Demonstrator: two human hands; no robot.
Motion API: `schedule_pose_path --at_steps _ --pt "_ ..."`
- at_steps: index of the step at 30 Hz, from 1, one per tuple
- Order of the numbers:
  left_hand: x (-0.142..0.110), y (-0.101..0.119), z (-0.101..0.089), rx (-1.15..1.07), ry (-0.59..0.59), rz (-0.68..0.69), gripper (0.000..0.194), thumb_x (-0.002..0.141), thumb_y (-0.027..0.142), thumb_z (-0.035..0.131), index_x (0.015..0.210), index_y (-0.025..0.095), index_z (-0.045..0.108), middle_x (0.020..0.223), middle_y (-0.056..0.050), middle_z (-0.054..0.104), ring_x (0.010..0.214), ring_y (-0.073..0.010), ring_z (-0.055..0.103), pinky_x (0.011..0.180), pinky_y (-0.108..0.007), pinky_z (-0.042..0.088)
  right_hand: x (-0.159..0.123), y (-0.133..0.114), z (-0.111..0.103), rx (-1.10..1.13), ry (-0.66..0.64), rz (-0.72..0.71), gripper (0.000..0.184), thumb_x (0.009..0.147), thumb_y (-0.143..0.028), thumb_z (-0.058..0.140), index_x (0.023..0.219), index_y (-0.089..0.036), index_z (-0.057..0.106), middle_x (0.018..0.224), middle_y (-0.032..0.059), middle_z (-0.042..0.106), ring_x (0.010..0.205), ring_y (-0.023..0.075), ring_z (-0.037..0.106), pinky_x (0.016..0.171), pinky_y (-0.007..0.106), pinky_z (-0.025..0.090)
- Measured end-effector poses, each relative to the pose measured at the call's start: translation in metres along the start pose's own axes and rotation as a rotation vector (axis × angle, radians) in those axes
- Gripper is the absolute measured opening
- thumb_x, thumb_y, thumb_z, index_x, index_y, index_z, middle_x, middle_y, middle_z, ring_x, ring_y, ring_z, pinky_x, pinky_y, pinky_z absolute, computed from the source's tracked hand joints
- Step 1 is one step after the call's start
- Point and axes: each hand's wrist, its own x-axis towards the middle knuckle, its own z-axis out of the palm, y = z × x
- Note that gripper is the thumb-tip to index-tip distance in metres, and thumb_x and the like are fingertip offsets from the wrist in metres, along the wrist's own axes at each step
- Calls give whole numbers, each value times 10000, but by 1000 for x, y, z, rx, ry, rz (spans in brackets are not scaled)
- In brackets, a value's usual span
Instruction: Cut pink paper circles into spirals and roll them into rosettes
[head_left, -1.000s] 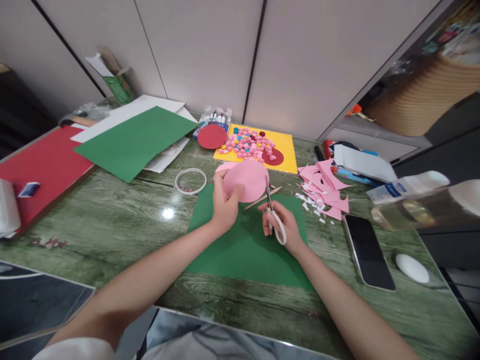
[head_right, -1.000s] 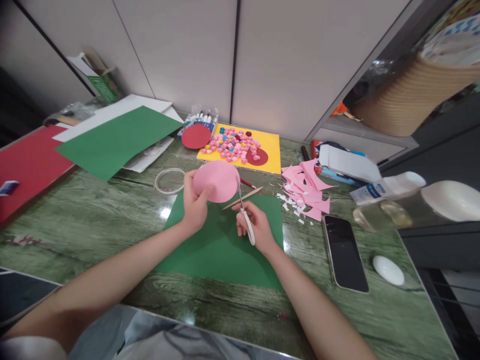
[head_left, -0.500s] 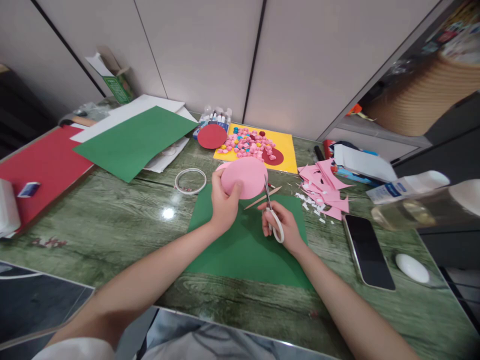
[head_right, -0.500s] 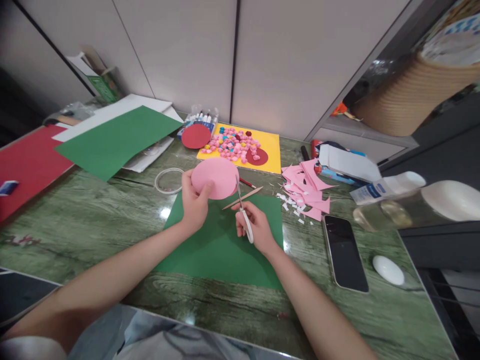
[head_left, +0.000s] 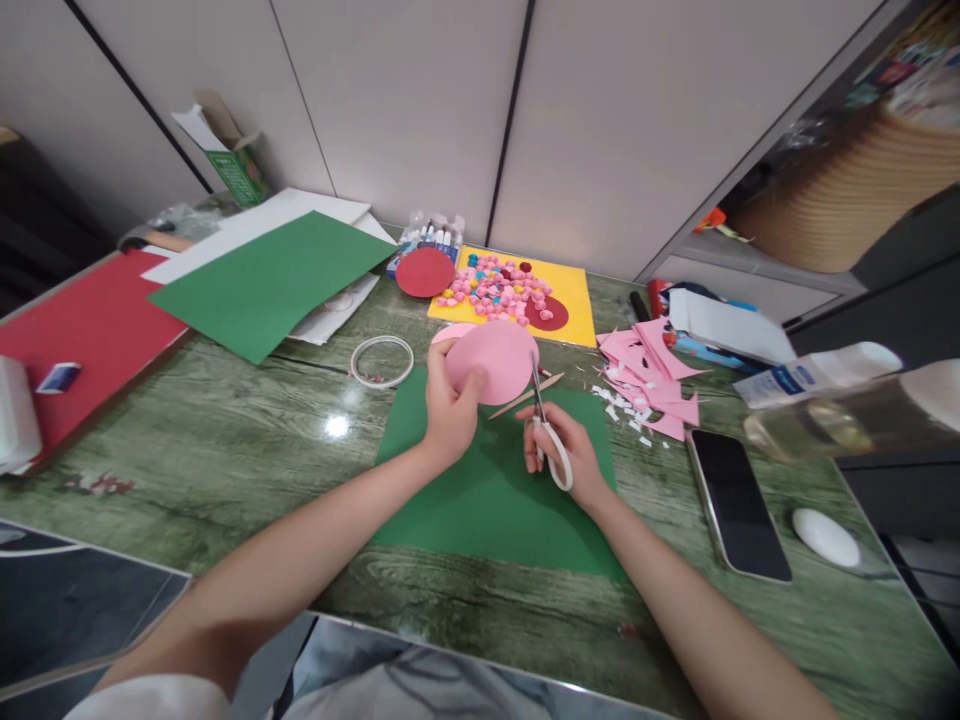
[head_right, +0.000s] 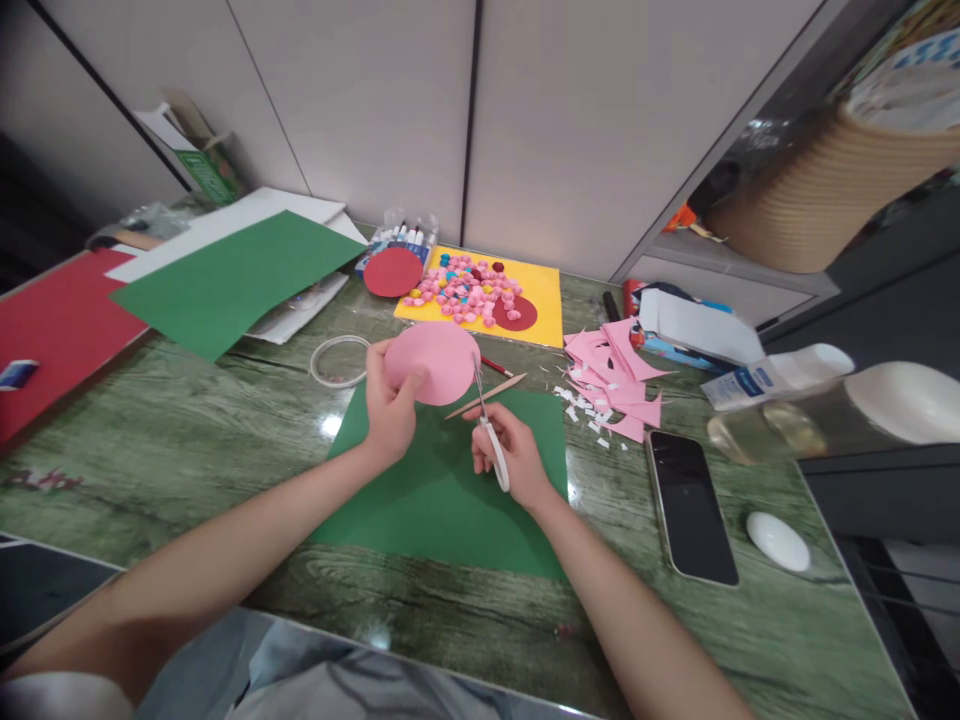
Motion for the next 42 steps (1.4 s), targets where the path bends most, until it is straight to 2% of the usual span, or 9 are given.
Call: schedule_pose_path --at_steps 12,25,36,42 --pt "-1 0 0 21 -1 6 288 776 307 553 1026 227 435 985 -35 501 913 -178 495 811 -344 412 1 -1 1 27 7 15 278 812 -415 528 964 -183 520 565 -56 492 407 72 494 388 184 344" --pt "2 0 3 6 52 -21 298 784 344 560 1025 217 439 1028 -44 508 958 -180 501 836 -339 410 1 -4 2 26 5 54 252 808 -402 535 937 -187 519 554 -61 490 401 70 484 385 180 351" --pt "0 -2 1 -1 -3 9 273 796 333 536 1027 229 436 982 -40 502 912 -181 498 813 -349 417 0 0 1 4 9 17 293 808 -435 524 964 -188 511 563 -59 486 411 76 490 391 188 348" --pt "-1 0 1 13 8 17 276 793 333 539 1027 229 436 977 -38 502 907 -176 495 808 -343 414 0 -1 1 16 5 18 276 815 -421 521 960 -186 516 555 -59 487 401 73 489 388 186 345"
